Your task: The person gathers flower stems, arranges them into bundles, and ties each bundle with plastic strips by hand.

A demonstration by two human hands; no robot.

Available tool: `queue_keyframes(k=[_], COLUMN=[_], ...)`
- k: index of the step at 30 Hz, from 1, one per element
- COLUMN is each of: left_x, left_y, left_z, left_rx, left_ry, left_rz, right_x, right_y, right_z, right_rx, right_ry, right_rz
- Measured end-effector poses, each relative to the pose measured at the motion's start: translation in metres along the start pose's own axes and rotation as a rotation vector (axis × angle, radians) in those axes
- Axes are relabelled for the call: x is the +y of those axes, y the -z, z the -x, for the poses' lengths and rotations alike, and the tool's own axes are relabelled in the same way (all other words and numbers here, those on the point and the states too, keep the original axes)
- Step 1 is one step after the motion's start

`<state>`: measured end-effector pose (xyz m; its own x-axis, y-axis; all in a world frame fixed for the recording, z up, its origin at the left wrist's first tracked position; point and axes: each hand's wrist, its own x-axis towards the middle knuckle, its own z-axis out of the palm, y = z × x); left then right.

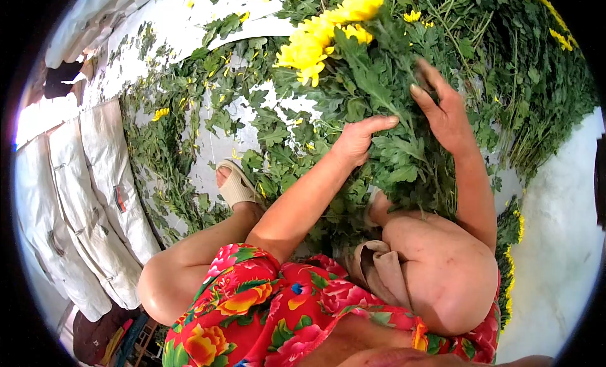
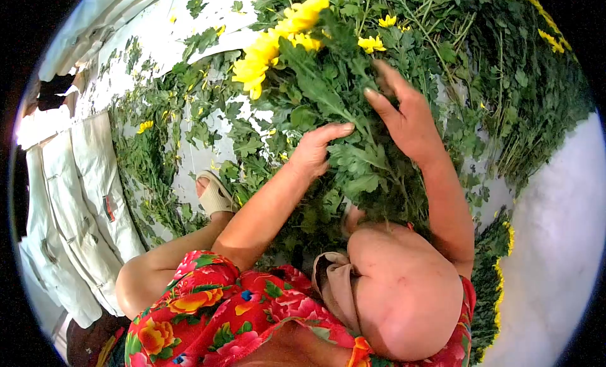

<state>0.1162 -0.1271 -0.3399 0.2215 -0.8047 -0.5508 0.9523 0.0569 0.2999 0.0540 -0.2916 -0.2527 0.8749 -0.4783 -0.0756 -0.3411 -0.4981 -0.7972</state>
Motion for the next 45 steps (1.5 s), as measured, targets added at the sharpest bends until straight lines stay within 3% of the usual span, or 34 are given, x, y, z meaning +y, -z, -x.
queue_keyframes(k=[4, 6, 8, 10, 12, 14, 16, 18, 20, 21, 24, 26, 28, 29, 30, 32, 34, 36, 37, 38, 39, 40, 41, 43, 44, 45], left_x=[-0.002, 0.001, 0.003, 0.006, -0.001, -0.004, -0.003, -0.002, -0.001, -0.001, 0.005, 0.005, 0.010, 0.012, 0.020, 0.040, 0.065, 0.108, 0.172, 0.201, 0.223, 0.237, 0.252, 0.274, 0.282, 0.286], left_y=[-0.008, -0.017, -0.025, -0.025, -0.021, -0.022, -0.032, -0.029, -0.028, -0.030, -0.034, -0.041, -0.050, -0.058, -0.076, -0.100, -0.114, -0.110, -0.049, -0.057, -0.063, -0.072, -0.080, -0.089, -0.095, -0.102], left_z=[0.000, 0.002, 0.006, 0.007, 0.007, 0.010, 0.013, 0.014, 0.018, 0.020, 0.019, 0.018, 0.022, 0.024, 0.037, 0.056, 0.071, 0.080, 0.066, 0.083, 0.107, 0.127, 0.152, 0.197, 0.219, 0.240], left_rx=[-0.055, -0.013, -0.006, 0.000, -0.081, -0.034, -0.068, -0.089, -0.093, -0.119, -0.094, -0.061, -0.154, -0.129, -0.007, -0.018, 0.043, 0.228, -0.416, -0.672, -0.643, -0.437, -0.274, -0.091, -0.024, 0.048], left_ry=[-0.088, -0.012, -0.101, -0.063, -0.191, -0.135, -0.233, -0.201, -0.133, -0.183, -0.032, -0.044, -0.058, -0.158, -0.102, -0.200, -0.395, -0.633, -0.315, -0.349, -0.474, -0.649, -0.784, -0.928, -0.985, -1.034], left_rz=[-0.013, 0.024, -0.003, -0.012, -0.062, -0.155, 0.019, 0.023, 0.059, 0.050, 0.085, 0.107, 0.034, -0.030, -0.043, -0.101, -0.137, -0.277, -0.165, -0.255, -0.294, -0.362, -0.438, -0.582, -0.667, -0.763], right_x=[-0.001, -0.013, -0.024, -0.031, -0.020, -0.017, -0.037, -0.047, -0.045, -0.036, -0.035, -0.038, -0.039, -0.035, -0.040, -0.056, -0.053, -0.029, -0.004, 0.025, 0.051, 0.086, 0.136, 0.184, 0.185, 0.192], right_y=[-0.006, -0.001, -0.003, -0.011, -0.010, -0.009, -0.007, -0.007, -0.010, -0.010, -0.013, -0.010, -0.005, -0.003, 0.005, 0.027, 0.065, 0.095, 0.108, 0.114, 0.111, 0.107, 0.102, 0.078, 0.067, 0.059], right_z=[0.011, 0.013, 0.017, 0.022, 0.027, 0.023, 0.030, 0.030, 0.028, 0.027, 0.026, 0.025, 0.030, 0.029, 0.031, 0.042, 0.064, 0.087, 0.098, 0.113, 0.129, 0.143, 0.164, 0.200, 0.221, 0.246], right_rx=[0.194, 0.243, 0.247, 0.250, 0.152, 0.232, 0.142, 0.050, 0.116, 0.094, 0.129, 0.146, 0.138, 0.195, 0.207, 0.143, 0.154, 0.208, 0.195, 0.179, 0.031, -0.120, -0.210, -0.347, -0.371, -0.279], right_ry=[0.079, 0.145, 0.199, 0.221, 0.127, 0.195, 0.126, 0.058, 0.336, 0.372, 0.350, 0.344, 0.343, 0.384, 0.378, 0.222, 0.294, 0.231, 0.195, 0.158, -0.027, -0.203, -0.198, -0.251, -0.306, -0.215], right_rz=[-0.012, 0.155, 0.223, 0.245, 0.239, 0.248, 0.370, 0.492, 0.561, 0.548, 0.514, 0.568, 0.425, 0.372, 0.376, -0.071, -0.020, -0.043, 0.067, 0.175, 0.162, 0.143, 0.113, 0.417, 0.754, 0.836])
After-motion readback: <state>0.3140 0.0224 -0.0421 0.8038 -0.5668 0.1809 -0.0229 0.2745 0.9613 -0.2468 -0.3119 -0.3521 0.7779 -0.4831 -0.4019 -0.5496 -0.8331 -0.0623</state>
